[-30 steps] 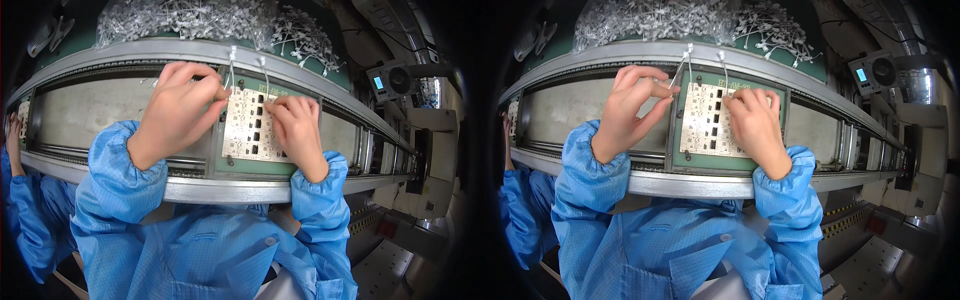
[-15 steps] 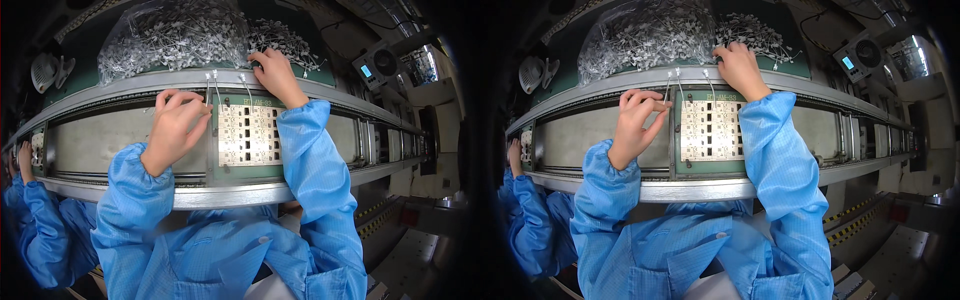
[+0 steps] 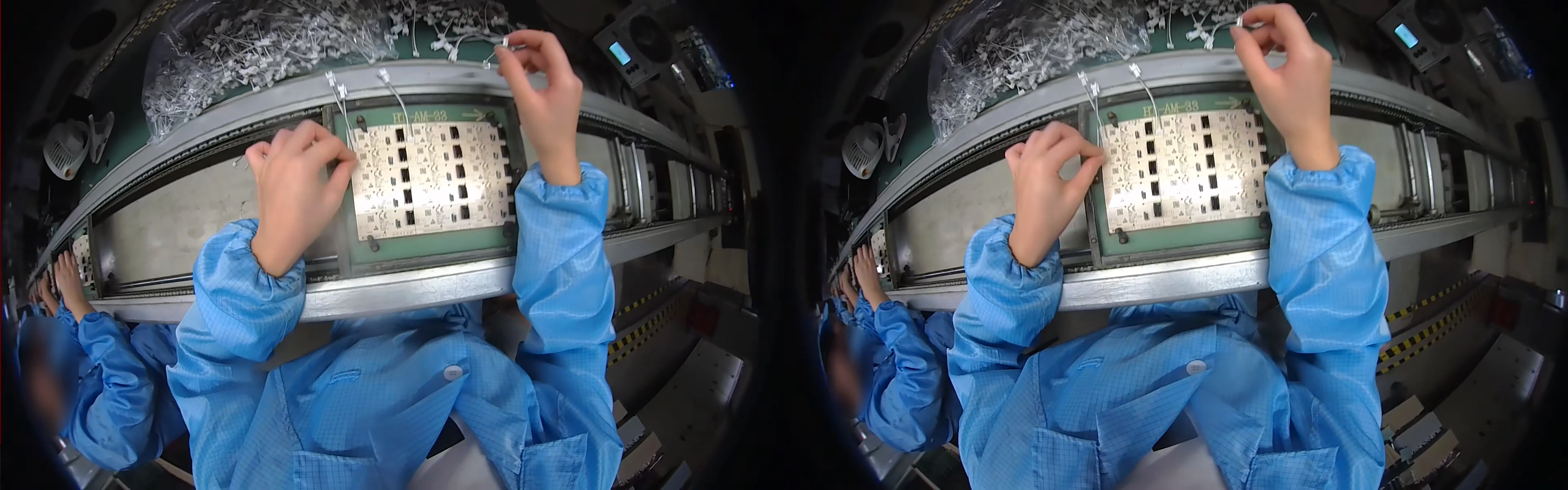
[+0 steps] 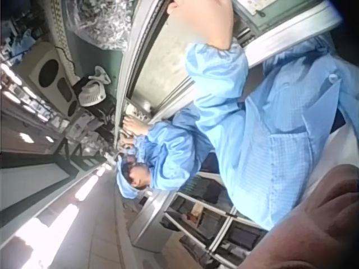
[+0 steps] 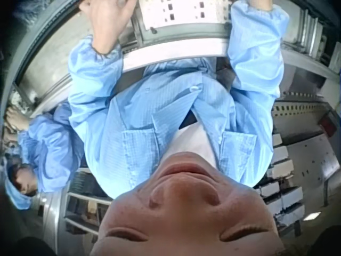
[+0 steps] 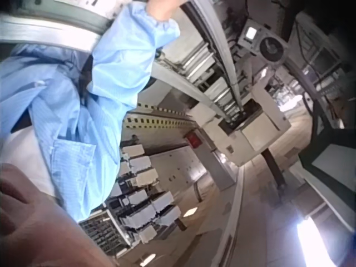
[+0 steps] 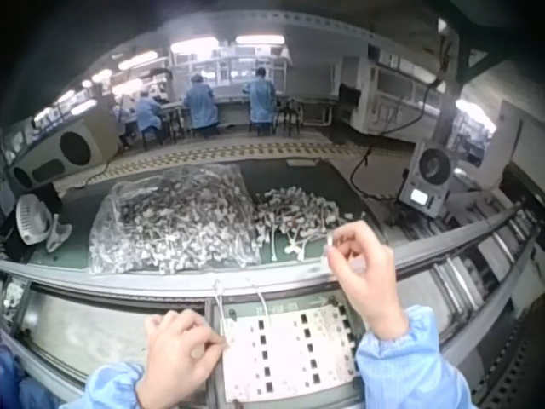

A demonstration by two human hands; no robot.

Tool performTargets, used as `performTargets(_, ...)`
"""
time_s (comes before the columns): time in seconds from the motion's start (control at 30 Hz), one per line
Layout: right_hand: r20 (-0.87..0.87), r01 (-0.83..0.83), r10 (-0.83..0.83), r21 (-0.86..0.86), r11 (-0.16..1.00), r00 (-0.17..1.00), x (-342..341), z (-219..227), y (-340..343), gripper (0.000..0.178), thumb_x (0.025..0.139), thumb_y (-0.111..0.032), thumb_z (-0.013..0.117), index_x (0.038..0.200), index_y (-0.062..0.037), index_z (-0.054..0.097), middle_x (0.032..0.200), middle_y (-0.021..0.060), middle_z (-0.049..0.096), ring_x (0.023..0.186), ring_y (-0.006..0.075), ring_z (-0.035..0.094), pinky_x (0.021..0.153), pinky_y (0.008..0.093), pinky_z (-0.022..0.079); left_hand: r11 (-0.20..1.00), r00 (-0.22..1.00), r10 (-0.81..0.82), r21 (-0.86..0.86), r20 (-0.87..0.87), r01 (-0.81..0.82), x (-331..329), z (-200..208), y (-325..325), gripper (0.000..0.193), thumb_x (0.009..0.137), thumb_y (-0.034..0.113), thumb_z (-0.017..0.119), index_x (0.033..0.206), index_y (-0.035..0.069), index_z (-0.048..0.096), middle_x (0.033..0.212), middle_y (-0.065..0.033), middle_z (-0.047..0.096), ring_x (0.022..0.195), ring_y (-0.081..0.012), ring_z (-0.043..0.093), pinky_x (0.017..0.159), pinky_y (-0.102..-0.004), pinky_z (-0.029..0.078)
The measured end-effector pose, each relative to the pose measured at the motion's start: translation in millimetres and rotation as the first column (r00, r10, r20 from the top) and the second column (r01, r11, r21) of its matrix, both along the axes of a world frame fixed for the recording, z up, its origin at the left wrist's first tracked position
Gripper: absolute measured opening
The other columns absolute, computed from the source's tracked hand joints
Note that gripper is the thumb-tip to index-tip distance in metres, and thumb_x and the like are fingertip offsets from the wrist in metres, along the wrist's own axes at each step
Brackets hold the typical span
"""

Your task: Manually plugging wires and components into a circuit board on an assembly line.

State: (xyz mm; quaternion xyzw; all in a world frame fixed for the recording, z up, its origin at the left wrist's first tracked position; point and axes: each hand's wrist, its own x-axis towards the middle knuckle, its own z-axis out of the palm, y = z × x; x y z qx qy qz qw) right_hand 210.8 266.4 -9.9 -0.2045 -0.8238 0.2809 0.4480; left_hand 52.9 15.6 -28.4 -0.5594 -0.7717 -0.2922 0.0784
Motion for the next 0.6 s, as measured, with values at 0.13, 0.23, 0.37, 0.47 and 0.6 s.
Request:
performTargets(0.13,-0.086,-0.093,0.083,-0.127,0.987,0.993,-3.2,0.7,-3.0,0.007,0.092,-0.003,0.065,0.096,-0.0016,0.059,0.074,0.0016,0.063,0.069,0.0055,0.058,0.063,0.0223,0.044,0.994,0.994,0.046,-0.102,0.102,-0.035,-1.3,2.4,0.6,0.005,0.076,0.015,0.077,0.076,0.014,0.072,0.084,0.003,0.063,0.086,-0.0213,0.057,0.081,-0.0378,0.031)
performTargets(0.23,-0.045,-0.069,0.067,-0.046,0.997,0.997,-5.0,1.4,-4.1,0.009,0.089,0.0,0.065,0.095,0.0012,0.058,0.071,0.0022,0.062,0.067,0.0053,0.058,0.062,0.0229,0.044,0.985,0.975,0.072,-0.171,0.209,-0.036,-2.7,5.4,6.6,0.004,0.077,0.015,0.076,0.077,0.013,0.072,0.079,0.0029,0.063,0.086,-0.0211,0.057,0.08,-0.0376,0.031)
performTargets(0.37,-0.04,-0.069,0.069,-0.001,0.998,0.997,-1.4,12.7,-14.0,0.01,0.088,0.0,0.066,0.095,0.0016,0.058,0.07,0.0033,0.063,0.067,0.0058,0.058,0.062,0.0231,0.045,0.976,0.987,0.067,-0.216,0.143,-0.034,-0.4,9.1,12.9,0.004,0.077,0.011,0.075,0.079,0.008,0.073,0.075,-0.0008,0.063,0.08,-0.0218,0.058,0.078,-0.0366,0.038)
performTargets(0.47,-0.022,-0.071,0.072,0.046,0.996,0.997,-0.7,11.7,-14.7,0.011,0.087,-0.001,0.066,0.095,0.0015,0.059,0.069,0.0044,0.063,0.066,0.0069,0.059,0.062,0.0237,0.045,0.978,0.991,0.052,-0.205,0.12,-0.027,-1.1,8.5,11.7,0.007,0.076,0.008,0.075,0.081,0.003,0.073,0.072,-0.0044,0.062,0.074,-0.0216,0.057,0.074,-0.0348,0.044)
performTargets(0.6,-0.017,-0.082,0.083,0.056,0.995,0.996,-0.8,9.3,-16.8,0.011,0.087,-0.001,0.066,0.095,0.0014,0.059,0.069,0.005,0.063,0.065,0.0084,0.06,0.062,0.0243,0.046,0.97,0.966,0.102,-0.241,0.239,-0.043,-1.3,3.0,9.9,0.005,0.079,0.016,0.073,0.078,0.012,0.074,0.07,0.0011,0.056,0.082,-0.0219,0.056,0.076,-0.0374,0.033)
